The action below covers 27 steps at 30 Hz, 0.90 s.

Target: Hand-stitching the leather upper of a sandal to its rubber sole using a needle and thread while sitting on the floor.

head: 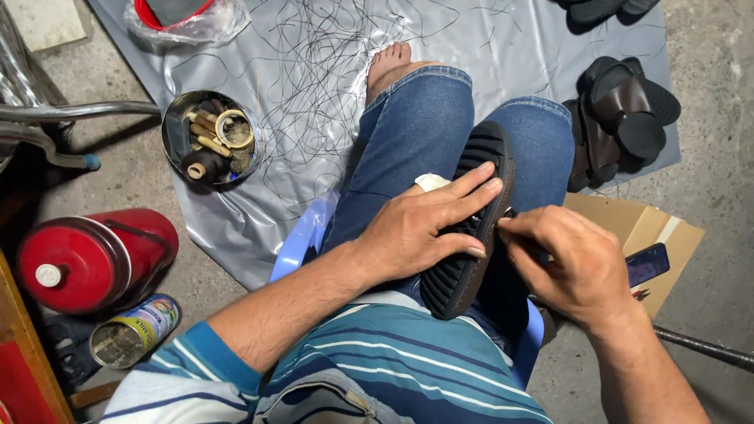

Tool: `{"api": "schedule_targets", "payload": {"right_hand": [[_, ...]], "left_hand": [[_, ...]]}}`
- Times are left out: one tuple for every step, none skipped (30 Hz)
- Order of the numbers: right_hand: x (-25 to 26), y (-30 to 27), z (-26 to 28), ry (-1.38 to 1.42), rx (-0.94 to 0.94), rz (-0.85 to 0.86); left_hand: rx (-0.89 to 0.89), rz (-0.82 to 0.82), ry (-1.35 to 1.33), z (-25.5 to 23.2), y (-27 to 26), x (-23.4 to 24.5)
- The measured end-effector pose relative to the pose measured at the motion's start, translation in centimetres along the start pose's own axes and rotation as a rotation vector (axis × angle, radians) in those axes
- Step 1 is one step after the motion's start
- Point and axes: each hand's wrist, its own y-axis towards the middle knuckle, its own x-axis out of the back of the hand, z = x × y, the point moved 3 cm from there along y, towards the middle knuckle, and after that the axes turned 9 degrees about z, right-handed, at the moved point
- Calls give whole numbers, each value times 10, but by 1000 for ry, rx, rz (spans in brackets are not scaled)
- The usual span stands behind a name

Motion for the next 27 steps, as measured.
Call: {"api": "schedule_targets", "payload": {"right_hand": [[-2,0,1,-34,-45,-4],[0,0,7,-31,-47,-5],[3,1,12,-73,-57,-3],[6,2,17,-116,-66,0],[6,-2,14,-120,-71,-15],[5,-5,11,-185,-75,-12],[2,-12,10,-238,-82,7],[4,-14,10,-231,-91,8],[5,-15,11,-260,-68,-11],[6,-17,12,-290,-44,-30],[6,-19,10,-285,-56,-36],[4,-20,8,-289,-56,2],[4,-20,5,-296,-51,40],[4,-20,4,-294,-56,33],[4,-19,4,-255,-43,48],[4,-18,4,-217,-30,63],[4,-18,4,-215,-29,65],[4,-18,5,-215,-25,71],[4,-16,5,-221,-19,74],[5,-15,5,-224,-16,73],[4,-15,5,-199,-27,88],[4,-15,4,-174,-38,104],[4,-15,5,-175,-43,101],[5,-15,7,-138,-34,75],[6,-13,8,-102,-18,48],[6,-12,7,-104,-16,46],[5,-13,7,-107,-19,48]], "left_hand": [[-9,6,7,-1,1,-1],[-7,9,7,-3,-1,1],[-46,-17,-71,-5,-3,4],[-85,-44,-148,-8,-4,7],[-97,-36,-140,-11,-7,10],[-38,-115,-128,-11,-11,14],[37,-190,-128,-14,-19,15],[40,-180,-131,-11,-26,20],[56,-132,-97,-8,-31,26],[72,-85,-62,-4,-35,31],[69,-72,-60,-6,-37,43],[219,66,-60,-4,-38,51],[367,199,-55,-2,-40,59],[364,205,-49,-8,-38,64],[265,209,-338,-18,-37,67],[163,212,-626,-27,-35,71],[165,212,-627,-31,-32,63],[179,210,-847,-34,-28,54],[188,203,-1065,-38,-24,46],[185,200,-1063,-36,-18,41],[127,118,-782,-34,-13,40],[71,37,-501,-34,-7,39],[68,41,-500,-34,-3,40],[203,62,-244,-32,1,40],[337,76,17,-30,4,43],[336,73,20,-36,9,45],[338,174,35,-42,12,43]]}}
